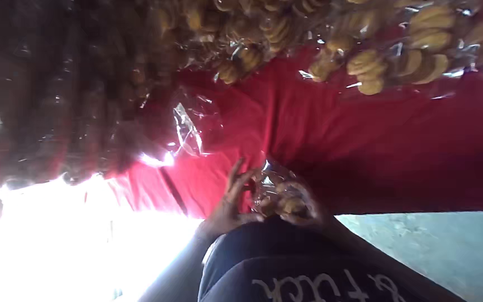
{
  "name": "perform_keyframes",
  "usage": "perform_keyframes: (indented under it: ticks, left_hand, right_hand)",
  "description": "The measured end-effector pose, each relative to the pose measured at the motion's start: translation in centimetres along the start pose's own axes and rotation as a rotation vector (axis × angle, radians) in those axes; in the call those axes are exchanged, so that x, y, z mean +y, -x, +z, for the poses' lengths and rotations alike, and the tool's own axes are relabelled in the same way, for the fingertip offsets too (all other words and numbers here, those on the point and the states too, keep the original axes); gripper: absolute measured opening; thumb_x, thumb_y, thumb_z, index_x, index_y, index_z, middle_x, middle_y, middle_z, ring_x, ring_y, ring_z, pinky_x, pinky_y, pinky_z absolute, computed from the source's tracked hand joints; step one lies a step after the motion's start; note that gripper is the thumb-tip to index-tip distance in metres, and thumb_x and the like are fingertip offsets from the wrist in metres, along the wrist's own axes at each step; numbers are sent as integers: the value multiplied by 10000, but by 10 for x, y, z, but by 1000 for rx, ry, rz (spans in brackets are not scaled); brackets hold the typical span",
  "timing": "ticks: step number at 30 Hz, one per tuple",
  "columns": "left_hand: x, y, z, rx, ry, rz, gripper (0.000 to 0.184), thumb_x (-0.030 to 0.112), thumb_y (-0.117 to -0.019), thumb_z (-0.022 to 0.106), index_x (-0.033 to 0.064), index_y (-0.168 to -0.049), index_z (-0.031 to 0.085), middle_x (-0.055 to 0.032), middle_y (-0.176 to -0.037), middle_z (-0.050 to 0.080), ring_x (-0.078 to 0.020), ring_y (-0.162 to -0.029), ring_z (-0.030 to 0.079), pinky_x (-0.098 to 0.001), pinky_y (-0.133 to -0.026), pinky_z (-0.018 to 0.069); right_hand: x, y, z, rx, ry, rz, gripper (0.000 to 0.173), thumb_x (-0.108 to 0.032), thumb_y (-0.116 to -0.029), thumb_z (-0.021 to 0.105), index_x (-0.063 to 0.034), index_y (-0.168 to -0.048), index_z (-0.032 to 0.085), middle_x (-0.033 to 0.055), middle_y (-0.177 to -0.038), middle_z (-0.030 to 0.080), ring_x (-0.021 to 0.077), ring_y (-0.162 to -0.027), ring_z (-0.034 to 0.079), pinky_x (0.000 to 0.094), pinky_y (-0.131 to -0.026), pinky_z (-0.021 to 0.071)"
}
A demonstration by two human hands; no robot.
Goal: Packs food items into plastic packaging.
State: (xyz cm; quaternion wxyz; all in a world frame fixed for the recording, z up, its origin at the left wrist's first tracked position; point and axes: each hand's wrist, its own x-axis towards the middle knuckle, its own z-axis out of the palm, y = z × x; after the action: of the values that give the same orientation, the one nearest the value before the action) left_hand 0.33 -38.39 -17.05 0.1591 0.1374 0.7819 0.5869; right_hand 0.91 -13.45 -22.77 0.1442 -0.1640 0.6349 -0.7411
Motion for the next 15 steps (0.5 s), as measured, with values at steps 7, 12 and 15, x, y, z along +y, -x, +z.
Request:
perform_keyframes:
  ticks: [7,12,15]
  left_hand:
    - [5,1,14,74,-251,-84,269,8,-839,726,-118,-1073,682,-200,-1043,723,-167,-952,718,-286,-888,570]
    - [-9,-22,7,251,-214,16,219,-31,-856,675,-98,-1064,666,-180,-1064,675,-111,-891,686,-235,-797,584]
    - [-22,-24,-3,192,-289,-146,343,68,-935,668,-91,-1235,616,-215,-1149,684,-178,-900,724,-308,-833,600]
  right_hand:
    - [-1,-28,5,9,129,-244,593,-377,-869,757,-52,-1316,544,150,-1442,522,120,-1398,434,290,-1161,375]
    - [-4,-53,-21,-50,455,-362,620,-350,-814,826,-256,-1347,525,157,-1510,432,238,-1403,445,390,-1136,430]
    - [17,-56,-32,-103,632,-296,584,-424,-859,748,-157,-1356,595,255,-1525,429,346,-1399,457,477,-1125,421]
